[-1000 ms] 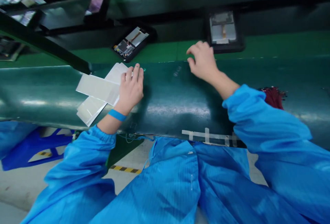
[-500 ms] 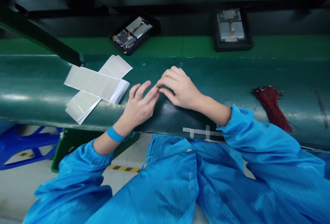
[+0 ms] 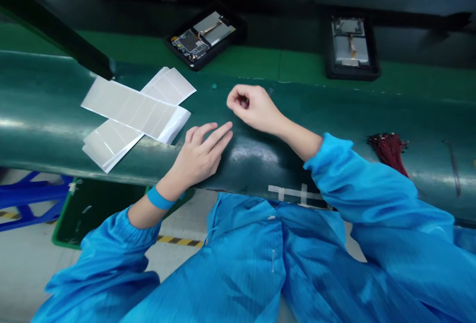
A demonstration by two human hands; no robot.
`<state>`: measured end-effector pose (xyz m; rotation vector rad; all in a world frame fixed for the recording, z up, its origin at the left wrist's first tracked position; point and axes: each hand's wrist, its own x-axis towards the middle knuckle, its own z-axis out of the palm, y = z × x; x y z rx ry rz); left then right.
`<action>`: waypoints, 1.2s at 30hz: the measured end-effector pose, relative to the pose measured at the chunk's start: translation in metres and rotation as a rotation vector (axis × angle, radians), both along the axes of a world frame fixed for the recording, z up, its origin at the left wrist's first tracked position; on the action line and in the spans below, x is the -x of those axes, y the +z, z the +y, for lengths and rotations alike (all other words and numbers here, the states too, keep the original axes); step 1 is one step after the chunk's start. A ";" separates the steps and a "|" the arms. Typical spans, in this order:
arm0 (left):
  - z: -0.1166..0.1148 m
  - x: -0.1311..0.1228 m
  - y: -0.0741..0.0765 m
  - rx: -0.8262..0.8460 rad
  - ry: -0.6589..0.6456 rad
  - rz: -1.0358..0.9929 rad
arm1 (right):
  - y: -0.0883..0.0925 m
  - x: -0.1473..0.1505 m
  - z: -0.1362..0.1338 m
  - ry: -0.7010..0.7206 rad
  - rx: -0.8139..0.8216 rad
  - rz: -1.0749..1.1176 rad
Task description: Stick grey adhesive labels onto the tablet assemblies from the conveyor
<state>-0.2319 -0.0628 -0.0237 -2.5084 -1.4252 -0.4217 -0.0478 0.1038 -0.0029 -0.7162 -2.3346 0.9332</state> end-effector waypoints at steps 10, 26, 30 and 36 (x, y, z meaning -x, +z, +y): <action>-0.042 0.028 0.007 -0.009 0.142 -0.104 | -0.024 0.086 0.070 0.101 -0.564 -0.610; 0.152 0.055 0.017 0.310 0.643 -0.140 | -0.016 0.013 0.014 -0.014 -0.179 -0.196; 0.210 0.049 0.027 0.370 0.625 -0.061 | -0.010 -0.051 -0.021 0.086 -0.213 -0.170; 0.232 0.046 0.027 0.383 0.514 0.022 | -0.019 -0.168 -0.057 -0.081 -0.126 -0.033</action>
